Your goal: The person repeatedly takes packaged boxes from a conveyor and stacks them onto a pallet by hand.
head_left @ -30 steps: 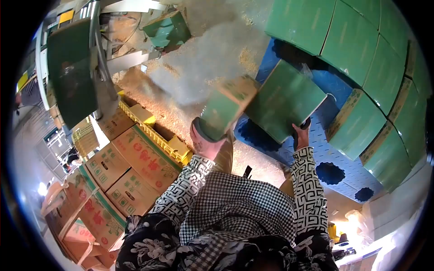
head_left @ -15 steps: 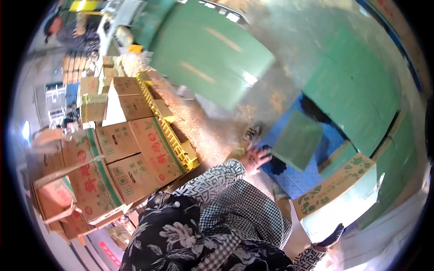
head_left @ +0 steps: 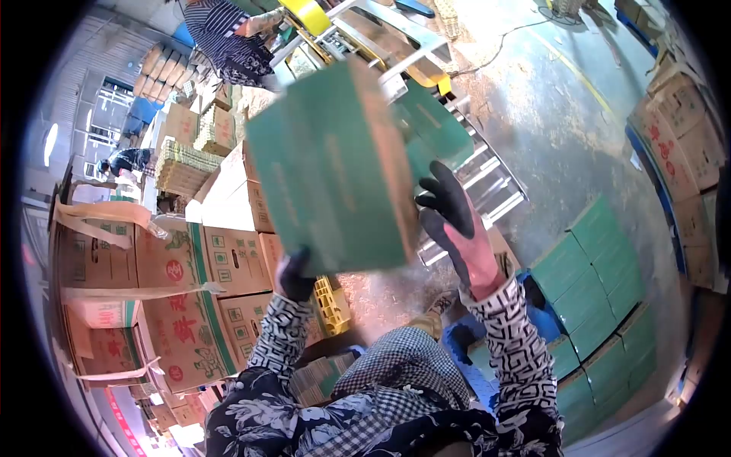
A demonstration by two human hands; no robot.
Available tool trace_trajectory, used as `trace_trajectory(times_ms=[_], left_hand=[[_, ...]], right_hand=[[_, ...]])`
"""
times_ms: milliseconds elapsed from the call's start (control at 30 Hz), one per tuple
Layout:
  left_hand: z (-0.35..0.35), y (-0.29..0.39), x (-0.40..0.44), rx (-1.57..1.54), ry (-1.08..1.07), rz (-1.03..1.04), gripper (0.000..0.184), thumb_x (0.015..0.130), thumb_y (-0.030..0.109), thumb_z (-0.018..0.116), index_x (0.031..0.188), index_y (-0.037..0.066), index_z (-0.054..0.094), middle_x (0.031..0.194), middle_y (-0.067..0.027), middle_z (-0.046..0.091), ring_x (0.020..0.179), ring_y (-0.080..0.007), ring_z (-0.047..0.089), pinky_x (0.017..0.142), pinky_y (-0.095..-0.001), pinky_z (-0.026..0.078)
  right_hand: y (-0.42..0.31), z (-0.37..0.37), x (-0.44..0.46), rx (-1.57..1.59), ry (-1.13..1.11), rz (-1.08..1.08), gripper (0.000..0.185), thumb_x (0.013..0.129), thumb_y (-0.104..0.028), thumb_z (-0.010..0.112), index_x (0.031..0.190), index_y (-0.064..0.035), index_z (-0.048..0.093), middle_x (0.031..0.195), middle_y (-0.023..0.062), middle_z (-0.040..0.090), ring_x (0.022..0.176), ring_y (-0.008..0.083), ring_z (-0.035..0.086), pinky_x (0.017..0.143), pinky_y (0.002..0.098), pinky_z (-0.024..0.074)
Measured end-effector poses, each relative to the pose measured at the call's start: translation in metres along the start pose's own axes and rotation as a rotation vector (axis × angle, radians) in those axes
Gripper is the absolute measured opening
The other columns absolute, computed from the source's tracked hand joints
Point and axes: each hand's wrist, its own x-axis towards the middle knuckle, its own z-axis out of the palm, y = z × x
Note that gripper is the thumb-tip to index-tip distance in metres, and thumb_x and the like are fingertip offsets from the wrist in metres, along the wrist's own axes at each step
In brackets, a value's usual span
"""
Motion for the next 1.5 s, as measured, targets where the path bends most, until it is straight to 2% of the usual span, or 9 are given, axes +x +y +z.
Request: trace_trajectory(times_ms=[200,333,533,700,900,1100,1200,1367,1500], left_hand=[[-0.016,0.078,0.144,0.112,0.181,0.064,0.051,0.085,0.038,0.053,0.125,0.01,0.04,0.12,-0.0134,0.047,0.107,-0.0323,0.048,0.081,-0.0476,0.046],[-0.073,0.096,0.244,0.451,0.321,0.072,0.05,0.088,0.047,0.042,0.126,0.015,0.04,0.12,-0.0057,0.048,0.108,-0.0239,0.048,0.077,-0.0342,0.045],[-0.069,-0.023,0.192,0.388,0.22,0.236,0.03,0.091,0.028,0.048,0.097,0.001,0.06,0.072,-0.0042,0.057,0.056,-0.0113,0.049,0.053,-0.0209,0.04],[-0.01,-0.192,0.11,0.424,-0.23,-0.492,0.055,0.089,0.04,0.046,0.129,0.003,0.036,0.126,-0.0082,0.045,0.109,-0.0215,0.046,0.095,-0.0348,0.035],[0.043,-0.215,0.004,0.902,-0.51,-0.433,0.073,0.073,0.006,0.063,0.135,0.004,0.024,0.127,-0.011,0.04,0.114,-0.0252,0.043,0.097,-0.0358,0.036],[0.054,-0.342,-0.09,0.711,-0.444,-0.736,0.071,0.071,0.002,0.065,0.132,0.004,0.03,0.125,-0.0096,0.044,0.106,-0.0202,0.051,0.085,-0.0283,0.046],[-0.036,-0.461,-0.083,0.877,-0.54,-0.795,0.067,0.073,-0.002,0.06,0.132,0.005,0.03,0.123,-0.0111,0.046,0.106,-0.0215,0.051,0.086,-0.0292,0.047],[-0.127,-0.603,-0.062,0.575,-0.361,-1.074,0.059,0.078,-0.01,0.046,0.133,0.006,0.029,0.125,-0.0151,0.045,0.108,-0.0282,0.051,0.089,-0.0333,0.048],[-0.118,-0.663,-0.042,0.655,-0.439,-1.033,0.06,0.074,-0.001,0.059,0.129,0.005,0.037,0.117,-0.0137,0.052,0.103,-0.0267,0.054,0.085,-0.0364,0.048]], right_hand=[[0.045,-0.046,0.065,-0.051,0.498,-0.035,0.048,0.079,-0.006,0.059,0.124,-0.0005,0.043,0.112,0.0124,0.054,0.101,0.0203,0.053,0.088,0.0305,0.0423],[0.064,-0.141,0.125,-1.301,0.968,-0.149,0.074,0.064,-0.037,0.073,0.121,-0.0001,0.044,0.111,0.0237,0.052,0.106,0.0339,0.049,0.092,0.0392,0.0382],[0.078,-0.161,0.108,-1.489,0.267,0.431,0.068,0.069,-0.047,0.066,0.115,-0.0009,0.046,0.096,0.0148,0.055,0.079,0.0306,0.058,0.068,0.0389,0.0474],[0.116,-0.116,-0.053,-1.453,0.932,-0.095,0.071,0.06,-0.032,0.075,0.117,-0.0028,0.045,0.104,0.0153,0.051,0.087,0.0314,0.053,0.08,0.0389,0.0425],[0.146,-0.099,-0.233,0.079,1.173,0.028,0.065,0.067,0.011,0.06,0.126,0.0035,0.034,0.12,0.0118,0.047,0.112,0.0187,0.045,0.098,0.0295,0.0349],[0.254,-0.174,-0.461,-0.285,1.229,0.596,0.055,0.081,-0.008,0.058,0.129,0.0023,0.033,0.121,0.0153,0.048,0.11,0.022,0.048,0.095,0.0298,0.0369],[0.367,-0.22,-0.586,0.747,1.888,0.29,0.04,0.083,-0.022,0.059,0.117,-0.0037,0.047,0.103,0.0104,0.056,0.092,0.0228,0.055,0.079,0.0351,0.0455],[0.5,-0.273,-0.648,1.642,1.021,-0.226,0.05,0.087,-0.045,0.048,0.119,-0.0065,0.046,0.109,0.012,0.055,0.103,0.0254,0.05,0.082,0.0368,0.0459],[0.484,-0.297,-0.602,0.767,1.647,0.129,0.024,0.089,-0.027,0.05,0.106,-0.0102,0.052,0.099,0.0057,0.058,0.086,0.0227,0.057,0.07,0.0368,0.0512]])
